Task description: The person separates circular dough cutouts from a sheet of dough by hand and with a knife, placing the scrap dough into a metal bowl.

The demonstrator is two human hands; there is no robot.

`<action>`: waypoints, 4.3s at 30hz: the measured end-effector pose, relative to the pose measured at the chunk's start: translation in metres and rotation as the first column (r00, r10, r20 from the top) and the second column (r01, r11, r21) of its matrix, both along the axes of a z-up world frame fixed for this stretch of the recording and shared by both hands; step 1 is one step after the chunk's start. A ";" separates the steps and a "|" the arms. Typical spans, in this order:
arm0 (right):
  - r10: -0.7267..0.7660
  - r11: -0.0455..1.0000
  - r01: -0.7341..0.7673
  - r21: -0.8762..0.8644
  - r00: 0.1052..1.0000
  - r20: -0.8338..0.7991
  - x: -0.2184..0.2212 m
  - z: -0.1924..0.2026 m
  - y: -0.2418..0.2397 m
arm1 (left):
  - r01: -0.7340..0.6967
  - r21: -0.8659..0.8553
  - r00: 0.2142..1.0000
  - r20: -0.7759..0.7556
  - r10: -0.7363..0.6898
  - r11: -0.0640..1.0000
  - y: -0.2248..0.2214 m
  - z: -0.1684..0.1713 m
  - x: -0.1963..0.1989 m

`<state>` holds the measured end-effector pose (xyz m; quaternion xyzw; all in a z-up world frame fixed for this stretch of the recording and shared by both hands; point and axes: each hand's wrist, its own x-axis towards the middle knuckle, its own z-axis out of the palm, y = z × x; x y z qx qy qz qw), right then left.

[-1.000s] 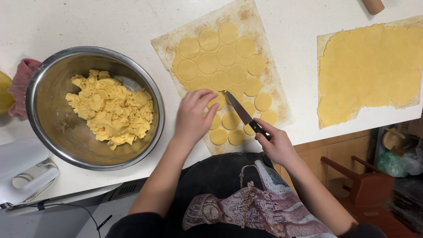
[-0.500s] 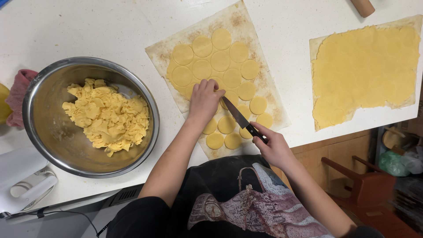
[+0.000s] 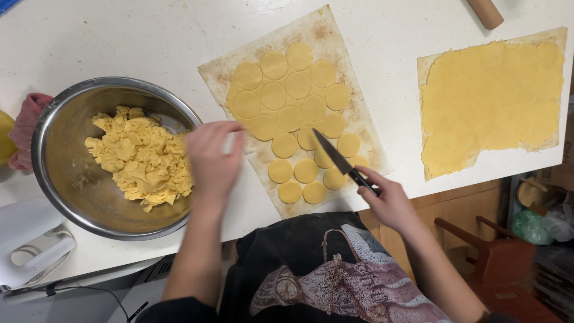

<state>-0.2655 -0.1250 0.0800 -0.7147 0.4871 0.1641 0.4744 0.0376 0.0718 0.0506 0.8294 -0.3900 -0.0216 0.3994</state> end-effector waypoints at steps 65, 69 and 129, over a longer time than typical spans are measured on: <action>0.133 0.976 -0.148 -0.159 0.986 -0.097 0.005 0.000 -0.009 | -0.192 0.098 0.978 -0.065 0.199 0.976 0.055 0.012 0.013; 0.142 0.974 -0.152 -0.167 0.987 -0.073 0.005 0.000 -0.011 | -0.185 0.095 0.980 -0.063 0.191 0.978 0.053 0.013 0.013; 0.077 0.991 -0.105 0.085 0.957 0.280 0.017 0.037 0.010 | 0.063 -0.044 0.924 -0.374 -0.075 0.997 -0.043 -0.023 -0.056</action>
